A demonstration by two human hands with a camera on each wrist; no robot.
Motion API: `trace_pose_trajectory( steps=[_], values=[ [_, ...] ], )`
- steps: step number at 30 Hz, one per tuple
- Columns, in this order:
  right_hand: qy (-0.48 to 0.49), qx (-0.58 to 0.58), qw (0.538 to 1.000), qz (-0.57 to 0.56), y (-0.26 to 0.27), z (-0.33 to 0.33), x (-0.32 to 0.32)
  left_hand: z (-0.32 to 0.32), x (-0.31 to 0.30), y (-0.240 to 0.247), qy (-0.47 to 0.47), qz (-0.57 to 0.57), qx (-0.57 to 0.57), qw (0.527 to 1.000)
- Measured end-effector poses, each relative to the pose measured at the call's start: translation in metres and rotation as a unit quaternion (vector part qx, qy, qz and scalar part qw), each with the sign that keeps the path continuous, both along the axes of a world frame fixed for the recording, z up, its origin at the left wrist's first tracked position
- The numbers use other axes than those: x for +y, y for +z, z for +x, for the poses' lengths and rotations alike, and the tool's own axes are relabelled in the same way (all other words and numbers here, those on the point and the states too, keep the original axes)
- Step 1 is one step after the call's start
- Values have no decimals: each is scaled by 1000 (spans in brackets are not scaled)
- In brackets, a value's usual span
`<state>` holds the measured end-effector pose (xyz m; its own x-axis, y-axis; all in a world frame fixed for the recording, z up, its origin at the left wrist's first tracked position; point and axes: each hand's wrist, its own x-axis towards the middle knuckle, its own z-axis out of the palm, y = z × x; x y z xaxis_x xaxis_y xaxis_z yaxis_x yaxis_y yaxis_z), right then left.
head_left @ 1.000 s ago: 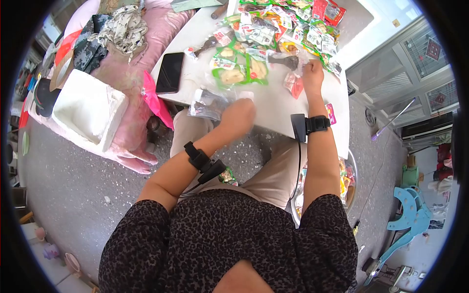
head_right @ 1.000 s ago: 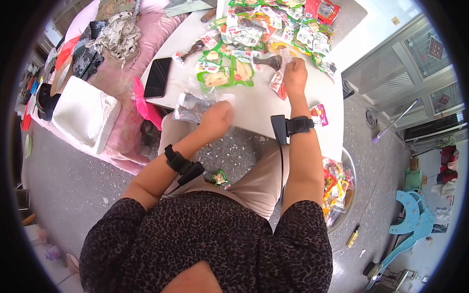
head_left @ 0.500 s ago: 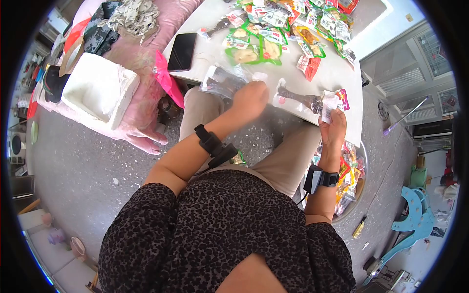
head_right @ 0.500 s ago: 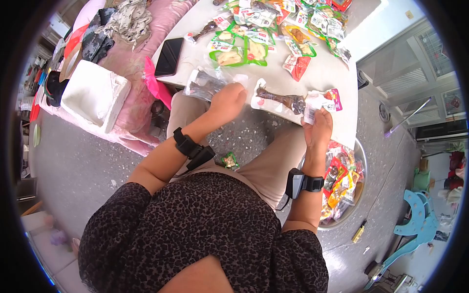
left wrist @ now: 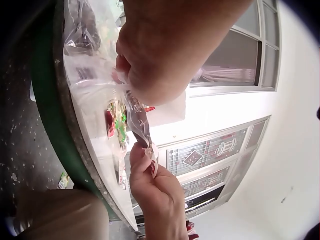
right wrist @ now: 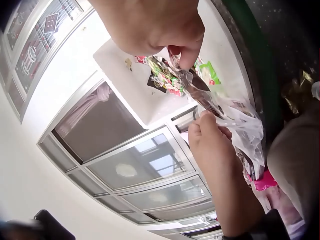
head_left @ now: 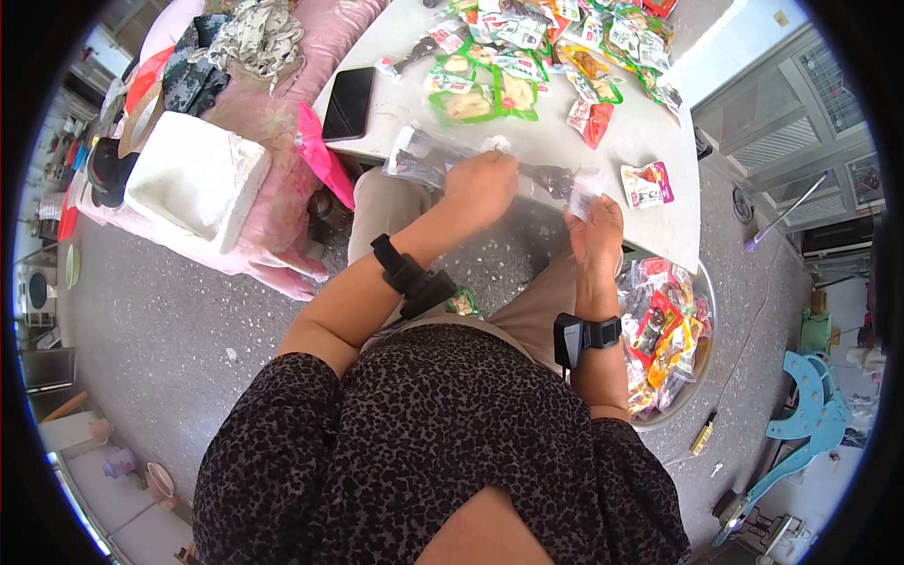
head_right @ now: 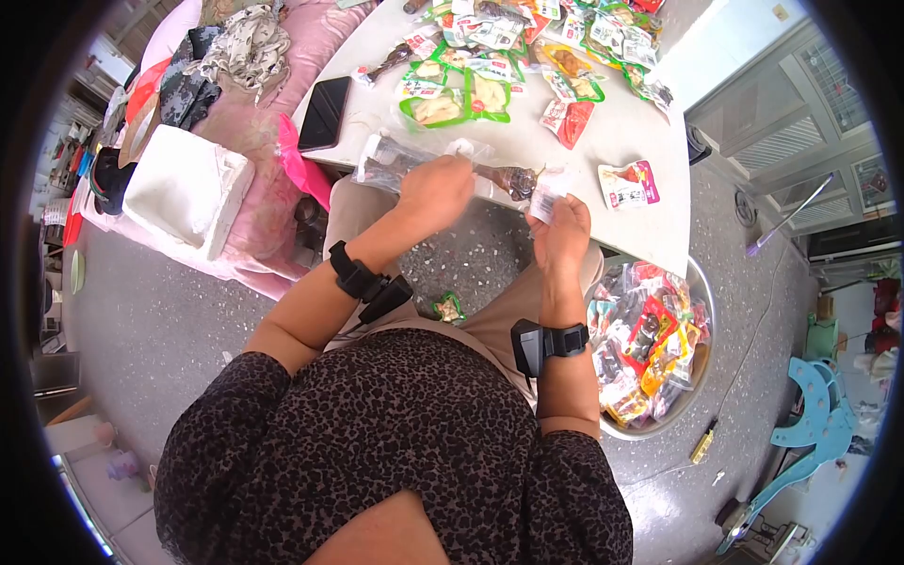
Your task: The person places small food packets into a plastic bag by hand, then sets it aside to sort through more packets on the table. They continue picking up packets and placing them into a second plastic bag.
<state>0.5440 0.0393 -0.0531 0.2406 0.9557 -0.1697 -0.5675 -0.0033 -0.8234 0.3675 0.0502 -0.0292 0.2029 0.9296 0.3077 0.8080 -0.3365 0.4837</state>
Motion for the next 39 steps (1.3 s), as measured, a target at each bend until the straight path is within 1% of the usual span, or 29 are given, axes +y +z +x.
trace_pose_trajectory(
  steps=[4, 5, 8, 9, 13, 15, 18, 21, 24, 27, 30, 33, 36, 39],
  values=[
    [-13, 64, 998, -10, -10, -33, 3, 4, 7, -4, 4, 6, 15, 1000],
    [0, 91, 996, -13, -12, -39, 4, 5, 9, -5, 8, 10, 14, 1000],
    [79, 154, 985, 2, -18, -51, 9, 5, 12, -3, 13, 7, 5, 1000],
    [139, 130, 982, 8, -16, -53, 9, 5, 12, -3, 14, 3, 1, 1000],
    [217, 9, 974, -64, -3, -58, 10, 2, 11, 0, -2, -4, 3, 1000],
    [268, -57, 958, -86, 2, -54, 14, 1, 11, 2, -13, -10, 0, 1000],
    [342, -97, 928, -107, 5, -49, 24, -4, 14, 7, -37, -34, 14, 999],
    [366, -47, 923, -107, 1, -45, 36, -9, 11, 18, -90, -24, 74, 993],
    [258, 58, 960, -89, -6, -68, 45, -7, 15, 8, -57, -7, 28, 998],
    [206, 60, 975, -62, -10, -83, 49, -10, 21, 6, -38, 12, 43, 998],
    [215, 23, 975, -47, -16, -89, 52, -15, 21, 10, -35, 0, 51, 998],
    [361, -64, 925, -101, -10, -71, 49, -17, 16, 9, -37, -2, 49, 998],
    [399, -24, 910, -114, 1, -65, 45, -16, 16, 0, -40, 2, 25, 999],
    [388, -59, 915, -99, 3, -63, 49, -14, 16, 0, -41, -3, 17, 999]
  ],
)
